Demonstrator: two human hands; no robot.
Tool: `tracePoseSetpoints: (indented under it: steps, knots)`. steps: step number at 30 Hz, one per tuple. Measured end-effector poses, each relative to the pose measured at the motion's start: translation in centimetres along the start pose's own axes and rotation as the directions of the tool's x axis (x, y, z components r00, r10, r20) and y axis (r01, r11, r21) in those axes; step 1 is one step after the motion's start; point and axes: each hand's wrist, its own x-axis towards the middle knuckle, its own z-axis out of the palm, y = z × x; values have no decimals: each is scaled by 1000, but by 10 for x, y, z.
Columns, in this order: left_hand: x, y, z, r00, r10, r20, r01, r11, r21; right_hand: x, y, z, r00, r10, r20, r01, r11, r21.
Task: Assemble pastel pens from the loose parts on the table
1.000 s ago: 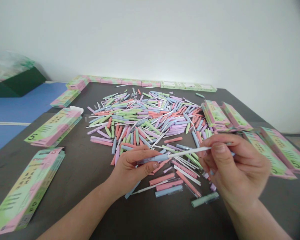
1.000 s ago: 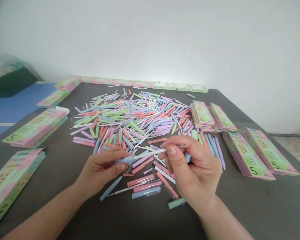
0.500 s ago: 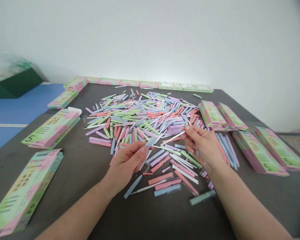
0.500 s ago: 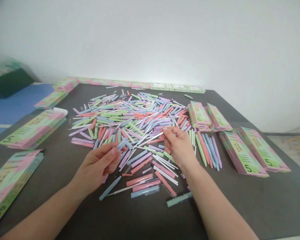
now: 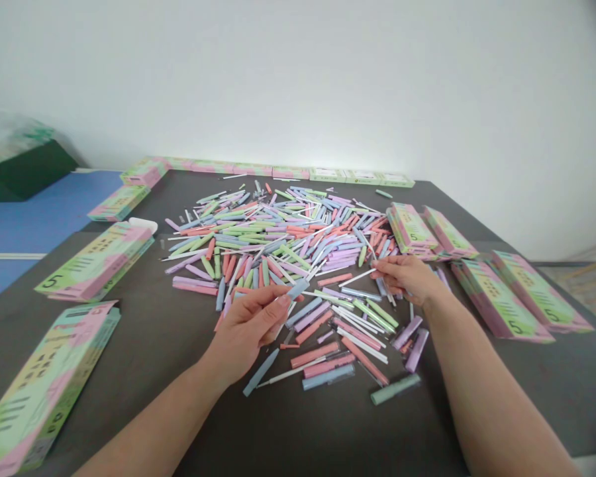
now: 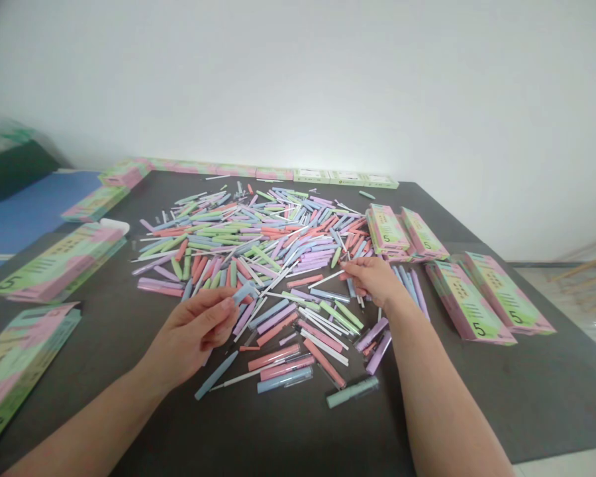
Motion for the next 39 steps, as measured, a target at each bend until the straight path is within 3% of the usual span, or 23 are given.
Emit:
tracePoseSetpoints:
  steps: [14,24,27,29,31,33,36,39]
  knots:
    - [-2,2,4,998,-47,-36,44,997,-71,4,11,7,998,20,60,3,927,-375]
    - [-5,5,4,994,-6,109,8,1000,-16,-5,1,18,999,-39,13,41,876,-480]
    - [-5,4,4,990,6,138,-5,1000,-10,-27,-17,36,986,-157,-59,122,912,-391]
    - [-5,3,4,991,13,136,-12,1000,-6,-50,-28,57,981,-194,13,195,981,-25]
    - [-6,3,4,992,13,124,-14,1000,8,-74,-32,79,959,-131,253,90,982,167]
    - [-5,3,3,994,2,107,-7,999,44,-93,-29,98,908,-95,409,-13,968,252]
    - [-5,2,3,997,5,71,-14,992,128,-106,-15,117,872,-108,478,-117,902,416]
    - [-5,0,4,998,45,43,-51,986,159,-105,0,126,886,-84,456,-211,803,557]
